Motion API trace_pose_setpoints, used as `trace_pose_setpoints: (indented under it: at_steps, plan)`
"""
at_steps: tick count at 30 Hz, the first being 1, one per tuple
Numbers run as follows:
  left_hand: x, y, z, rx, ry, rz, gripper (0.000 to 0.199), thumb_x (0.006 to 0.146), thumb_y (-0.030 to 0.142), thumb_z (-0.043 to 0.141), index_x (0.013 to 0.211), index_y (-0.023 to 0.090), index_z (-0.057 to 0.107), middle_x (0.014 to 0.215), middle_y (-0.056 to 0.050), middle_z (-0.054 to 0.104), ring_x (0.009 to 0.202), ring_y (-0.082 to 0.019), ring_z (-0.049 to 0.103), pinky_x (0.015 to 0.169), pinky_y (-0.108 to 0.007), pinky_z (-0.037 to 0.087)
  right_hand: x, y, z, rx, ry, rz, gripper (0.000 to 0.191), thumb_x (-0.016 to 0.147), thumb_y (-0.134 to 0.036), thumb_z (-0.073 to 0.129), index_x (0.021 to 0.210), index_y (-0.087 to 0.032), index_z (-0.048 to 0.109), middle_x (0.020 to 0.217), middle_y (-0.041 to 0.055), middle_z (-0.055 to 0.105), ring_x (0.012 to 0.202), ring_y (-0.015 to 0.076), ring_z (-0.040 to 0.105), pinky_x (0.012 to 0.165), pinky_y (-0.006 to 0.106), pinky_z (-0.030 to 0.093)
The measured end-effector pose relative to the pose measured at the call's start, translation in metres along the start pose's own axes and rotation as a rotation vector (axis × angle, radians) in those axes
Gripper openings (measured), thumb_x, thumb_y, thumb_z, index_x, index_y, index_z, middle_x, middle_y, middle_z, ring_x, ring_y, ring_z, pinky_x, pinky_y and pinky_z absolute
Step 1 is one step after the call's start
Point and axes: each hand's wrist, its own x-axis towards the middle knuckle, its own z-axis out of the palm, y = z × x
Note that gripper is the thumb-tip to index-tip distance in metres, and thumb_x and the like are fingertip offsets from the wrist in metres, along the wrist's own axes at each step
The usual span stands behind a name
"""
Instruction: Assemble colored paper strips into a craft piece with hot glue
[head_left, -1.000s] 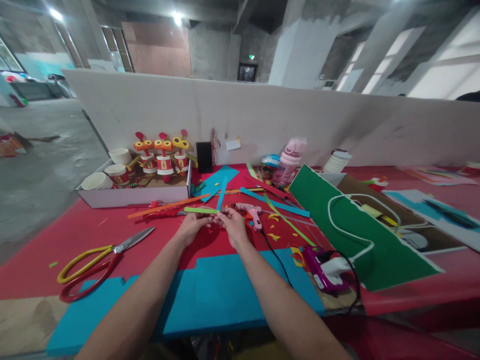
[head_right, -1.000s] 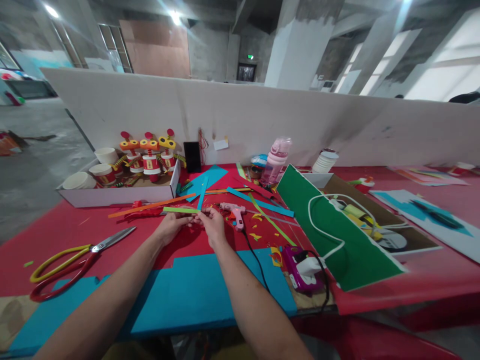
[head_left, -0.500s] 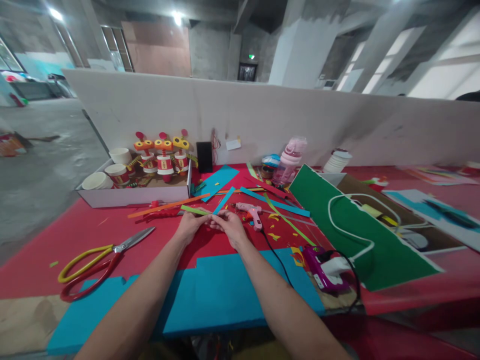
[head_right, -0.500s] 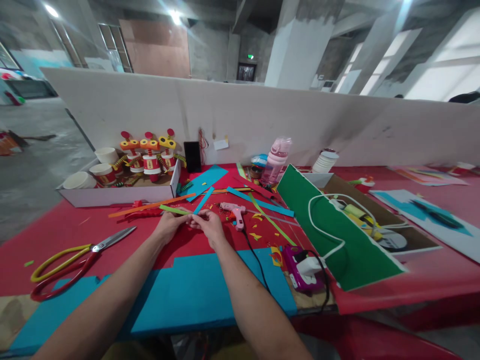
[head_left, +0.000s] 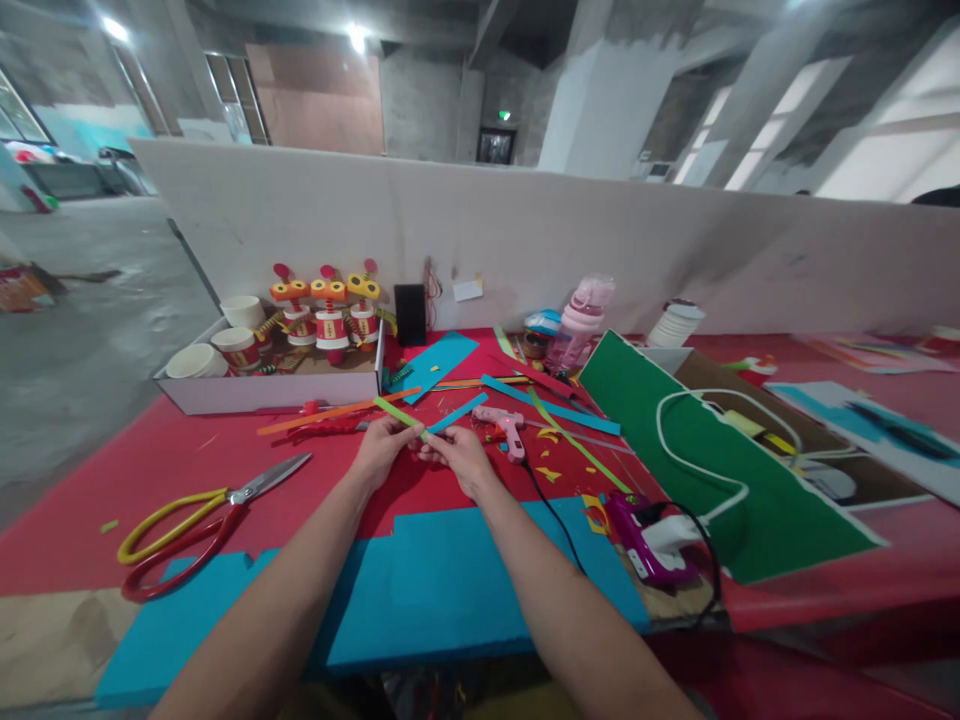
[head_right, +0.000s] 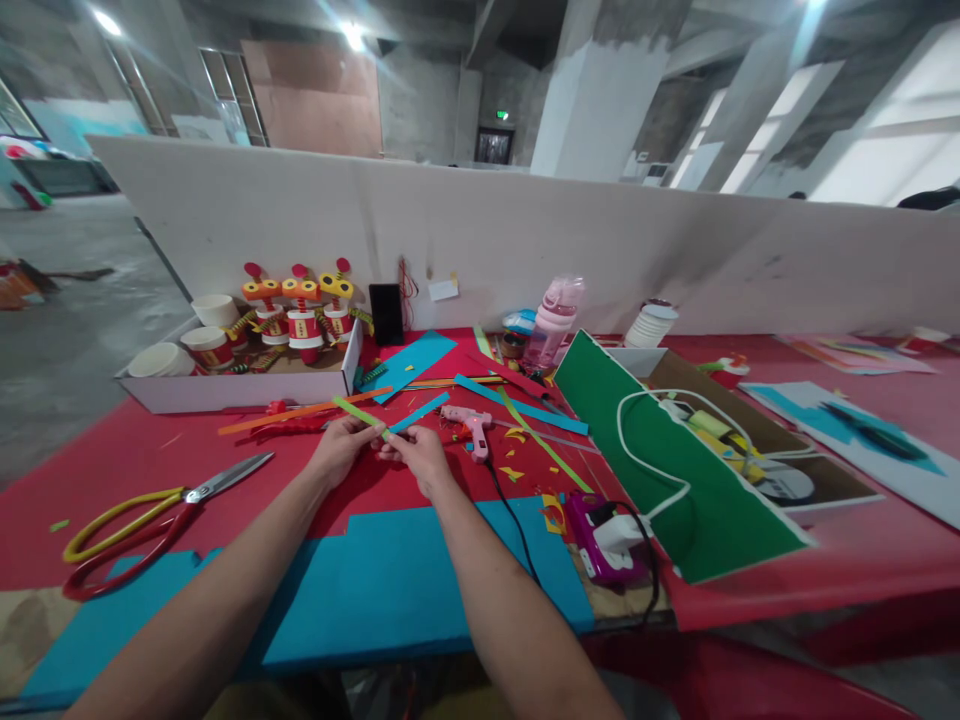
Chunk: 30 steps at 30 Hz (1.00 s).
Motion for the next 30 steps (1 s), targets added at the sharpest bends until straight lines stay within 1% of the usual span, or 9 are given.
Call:
trace_pose_setpoints:
  at_steps: [4, 6, 9, 11, 14, 17, 20, 26, 30]
  plan:
    - [-0.0019, 0.0034, 0.0031, -0.1, -0.011, -0.01, 0.024, 0.07, 0.035, 0.07, 0.076, 0.013, 0.062, 0.062, -0.001, 0.06, 0.053, -0.008, 0.051, 0.053, -0.021, 0.04, 0.0004, -0.002, 0.0007, 0.078, 0.055, -0.033, 0.032, 0.054, -0.036, 0.079, 0.072, -0.014, 0.065, 0.063, 0.0017, 0.067, 0.059, 0.0135, 0.065, 0.065, 0.027, 0.055]
    - [-0.0026, 0.004, 0.0042, -0.1, -0.031, -0.024, 0.024, 0.07, 0.035, 0.07, 0.078, 0.013, 0.062, 0.063, -0.001, 0.06, 0.053, -0.008, 0.051, 0.053, -0.02, 0.04, -0.0003, -0.0033, 0.0021, 0.108, 0.08, -0.059, 0.032, 0.053, -0.036, 0.08, 0.072, -0.014, 0.065, 0.064, 0.0014, 0.067, 0.059, 0.0137, 0.065, 0.067, 0.029, 0.056]
    - [-0.0032, 0.0032, 0.0048, -0.079, -0.07, -0.042, 0.024, 0.068, 0.033, 0.072, 0.079, 0.013, 0.063, 0.065, -0.002, 0.062, 0.054, -0.008, 0.053, 0.054, -0.02, 0.041, -0.0022, -0.0043, 0.0043, 0.085, 0.104, -0.073, 0.032, 0.053, -0.036, 0.079, 0.071, -0.013, 0.066, 0.064, 0.0021, 0.066, 0.058, 0.0139, 0.064, 0.067, 0.031, 0.056]
    - [-0.0035, 0.0026, 0.0046, -0.052, -0.077, -0.043, 0.023, 0.067, 0.032, 0.072, 0.076, 0.013, 0.063, 0.064, -0.002, 0.062, 0.054, -0.009, 0.053, 0.054, -0.021, 0.041, -0.0035, -0.0043, 0.0051, 0.042, 0.09, -0.077, 0.032, 0.055, -0.037, 0.079, 0.071, -0.013, 0.066, 0.063, 0.0028, 0.066, 0.058, 0.0143, 0.064, 0.067, 0.031, 0.056]
    - [-0.0033, 0.0028, 0.0039, -0.014, -0.058, -0.042, 0.022, 0.066, 0.032, 0.073, 0.071, 0.012, 0.063, 0.06, -0.002, 0.061, 0.053, -0.009, 0.052, 0.053, -0.021, 0.041, -0.005, -0.0052, 0.0047, -0.024, 0.058, -0.094, 0.032, 0.054, -0.037, 0.078, 0.071, -0.013, 0.065, 0.062, 0.0025, 0.065, 0.059, 0.015, 0.065, 0.065, 0.031, 0.056]
    - [-0.0027, 0.004, 0.0034, -0.001, -0.042, -0.039, 0.022, 0.065, 0.032, 0.073, 0.069, 0.012, 0.064, 0.058, -0.001, 0.061, 0.052, -0.009, 0.051, 0.053, -0.021, 0.041, -0.0057, -0.0072, 0.0036, -0.047, 0.052, -0.104, 0.033, 0.055, -0.038, 0.078, 0.074, -0.014, 0.065, 0.063, 0.0022, 0.066, 0.06, 0.0145, 0.065, 0.064, 0.03, 0.056]
    - [-0.0025, 0.0049, 0.0039, 0.005, -0.04, -0.042, 0.024, 0.064, 0.033, 0.074, 0.069, 0.012, 0.065, 0.059, -0.002, 0.061, 0.052, -0.01, 0.051, 0.051, -0.021, 0.04, -0.0052, -0.0078, 0.0031, -0.034, 0.068, -0.103, 0.034, 0.055, -0.038, 0.077, 0.077, -0.014, 0.066, 0.065, 0.002, 0.066, 0.059, 0.0139, 0.064, 0.064, 0.03, 0.056]
    - [-0.0036, 0.004, 0.0062, 0.008, -0.014, -0.036, 0.025, 0.061, 0.032, 0.076, 0.07, 0.013, 0.064, 0.061, -0.001, 0.062, 0.052, -0.01, 0.053, 0.05, -0.021, 0.043, -0.0027, -0.0034, 0.004, -0.016, 0.085, -0.101, 0.031, 0.057, -0.038, 0.076, 0.074, -0.013, 0.066, 0.063, 0.0024, 0.066, 0.058, 0.0151, 0.065, 0.069, 0.035, 0.056]
    - [-0.0022, 0.0021, 0.0052, -0.025, 0.009, -0.038, 0.024, 0.06, 0.03, 0.077, 0.068, 0.013, 0.062, 0.058, 0.0, 0.06, 0.051, -0.01, 0.053, 0.05, -0.021, 0.043, -0.0019, -0.0025, 0.0052, 0.043, 0.009, -0.111, 0.029, 0.057, -0.034, 0.077, 0.074, -0.015, 0.063, 0.066, 0.0018, 0.066, 0.061, 0.0158, 0.065, 0.072, 0.035, 0.056]
